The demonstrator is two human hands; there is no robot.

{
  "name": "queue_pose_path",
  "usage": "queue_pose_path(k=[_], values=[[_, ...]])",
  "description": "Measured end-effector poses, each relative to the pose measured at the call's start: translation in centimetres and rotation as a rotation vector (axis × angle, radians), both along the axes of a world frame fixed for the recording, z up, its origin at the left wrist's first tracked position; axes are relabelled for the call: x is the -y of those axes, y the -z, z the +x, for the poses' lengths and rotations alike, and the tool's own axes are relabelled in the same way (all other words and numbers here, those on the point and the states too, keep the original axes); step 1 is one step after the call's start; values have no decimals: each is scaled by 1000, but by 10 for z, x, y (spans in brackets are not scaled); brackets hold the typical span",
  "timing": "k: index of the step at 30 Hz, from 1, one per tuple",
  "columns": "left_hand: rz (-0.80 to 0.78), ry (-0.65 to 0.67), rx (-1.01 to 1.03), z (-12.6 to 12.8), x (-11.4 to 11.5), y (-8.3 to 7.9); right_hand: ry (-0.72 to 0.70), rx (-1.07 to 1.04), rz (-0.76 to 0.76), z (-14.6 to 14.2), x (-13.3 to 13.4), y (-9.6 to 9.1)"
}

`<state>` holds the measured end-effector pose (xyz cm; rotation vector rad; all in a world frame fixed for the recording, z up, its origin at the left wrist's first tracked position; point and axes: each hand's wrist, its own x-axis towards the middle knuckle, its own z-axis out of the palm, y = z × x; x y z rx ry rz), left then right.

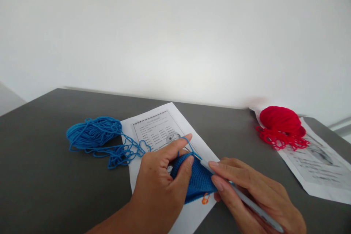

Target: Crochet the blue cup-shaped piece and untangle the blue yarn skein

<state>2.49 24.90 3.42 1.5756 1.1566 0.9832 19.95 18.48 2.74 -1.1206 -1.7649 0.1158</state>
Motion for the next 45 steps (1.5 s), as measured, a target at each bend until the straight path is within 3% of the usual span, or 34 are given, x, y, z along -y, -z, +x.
queue_pose_path(k=[5,9,13,17,24,30,36,45], values=[[-371,30,335,4,-3,-6,-62,-57,23,1,-3,-5],[-590,87,557,4,-7,-5,-48,131,35,6,-3,-10],[-732,111,672,3,-10,-5,-8,389,113,10,2,-6],[-784,94,691,4,-10,-10,48,515,219,6,5,6],[-666,76,562,5,-11,-8,158,569,281,-7,4,11],[-418,75,235,-1,-13,-9,28,608,210,0,3,-8],[-229,106,55,-3,-18,-11,12,573,120,11,12,-16],[-254,188,-55,-6,-20,-14,-26,505,138,34,11,-10]])
